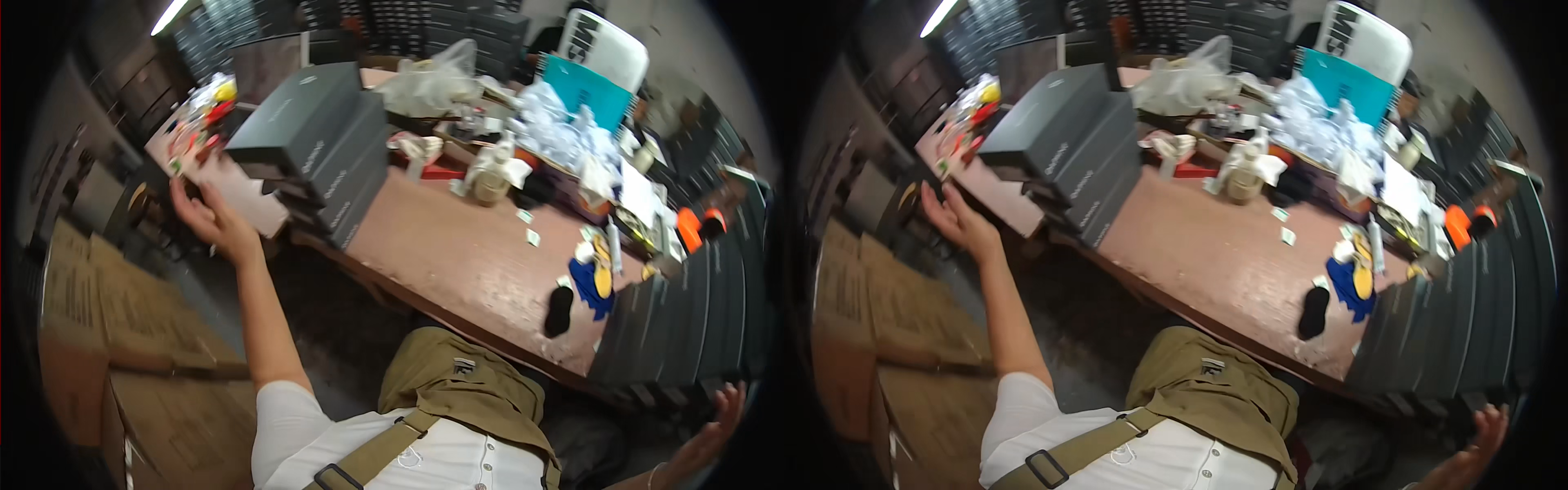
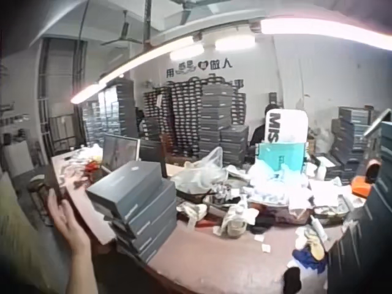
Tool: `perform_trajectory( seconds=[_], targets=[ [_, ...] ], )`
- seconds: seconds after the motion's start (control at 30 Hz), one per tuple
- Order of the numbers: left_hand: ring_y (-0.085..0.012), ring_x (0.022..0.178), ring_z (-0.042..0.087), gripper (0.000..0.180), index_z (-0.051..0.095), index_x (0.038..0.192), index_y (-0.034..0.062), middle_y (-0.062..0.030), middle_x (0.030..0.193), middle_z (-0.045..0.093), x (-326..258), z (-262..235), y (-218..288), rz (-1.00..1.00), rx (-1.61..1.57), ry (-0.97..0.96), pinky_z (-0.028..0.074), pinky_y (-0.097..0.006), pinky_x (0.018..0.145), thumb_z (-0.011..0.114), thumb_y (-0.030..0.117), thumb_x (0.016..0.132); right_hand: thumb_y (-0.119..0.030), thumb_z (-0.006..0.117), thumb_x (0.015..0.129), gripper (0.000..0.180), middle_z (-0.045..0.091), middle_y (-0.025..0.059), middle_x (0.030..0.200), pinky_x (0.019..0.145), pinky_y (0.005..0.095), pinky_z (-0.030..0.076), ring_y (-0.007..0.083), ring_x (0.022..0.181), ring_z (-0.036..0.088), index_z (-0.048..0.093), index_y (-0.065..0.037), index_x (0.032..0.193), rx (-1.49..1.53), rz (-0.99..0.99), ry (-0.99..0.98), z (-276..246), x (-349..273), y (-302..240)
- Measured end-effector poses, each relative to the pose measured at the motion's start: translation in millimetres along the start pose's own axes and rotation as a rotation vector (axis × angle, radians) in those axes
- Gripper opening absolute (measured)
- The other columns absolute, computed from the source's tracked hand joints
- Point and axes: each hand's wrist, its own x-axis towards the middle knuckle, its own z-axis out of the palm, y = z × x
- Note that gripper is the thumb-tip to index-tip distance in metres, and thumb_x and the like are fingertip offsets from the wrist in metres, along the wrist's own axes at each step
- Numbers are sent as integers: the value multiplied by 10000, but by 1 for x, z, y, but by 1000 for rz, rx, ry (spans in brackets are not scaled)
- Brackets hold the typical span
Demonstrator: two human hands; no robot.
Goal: Unpacking, inspecting, and repacking a pair of glittery high-heeled shoes into a shoebox.
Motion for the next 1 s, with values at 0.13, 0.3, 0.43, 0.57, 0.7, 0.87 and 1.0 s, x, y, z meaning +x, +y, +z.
perform_trajectory(
  seconds=[0.13,0.3,0.43,0.57,0.7,0.87,1.0],
  targets=[
    [-227,1179,461,583,466,1288,38,-103,1256,505,60,16,-151,-487,-270,-251,339,-393,1002,638,414,876,-302,689,828,593,519,207,1261,823,357,498,315,1028,597,487,32,1276,385,-114,-606,151,38,-109],
    [-246,1123,488,726,529,1228,114,-75,1192,546,49,38,-135,-1232,-245,-624,392,-511,933,664,626,731,-192,745,759,595,484,199,1306,924,390,463,387,1133,530,502,-45,1282,573,-319,-1022,258,28,-169],
    [-242,1024,552,573,569,1163,65,-71,1109,579,47,31,-119,-1187,-251,-538,452,-501,853,687,446,751,-219,701,813,551,479,199,1310,916,405,465,389,1129,526,488,-62,1296,665,-427,-1086,294,20,-196],
    [-165,862,588,463,605,1081,1,-62,986,611,5,4,-65,-1007,-383,-412,479,-303,781,670,355,791,-257,654,860,593,436,195,1363,942,399,449,349,1175,517,413,-46,1359,1029,-150,-1144,312,3,-195],
    [-153,1011,529,488,530,1215,-40,-60,1128,573,-115,-30,32,-1074,-583,-484,420,-293,899,609,250,831,-248,600,906,654,386,186,1409,1013,386,385,287,1266,433,281,-22,1430,1565,401,-898,332,-46,-171],
    [-313,1256,399,666,418,1295,-76,-213,1309,417,-273,-88,127,-806,-264,-1037,305,-382,1066,675,309,815,-192,553,925,605,415,149,1363,1015,338,362,222,1221,426,273,45,1406,1276,885,-875,326,-116,-107],
    [-309,1186,462,710,450,1249,-86,-219,1249,478,-366,-86,102,-1323,-130,-1387,377,-360,1002,722,355,764,-217,593,911,374,580,89,1091,870,281,436,166,990,543,509,23,1185,933,928,-929,322,-177,-41]
  ],
)
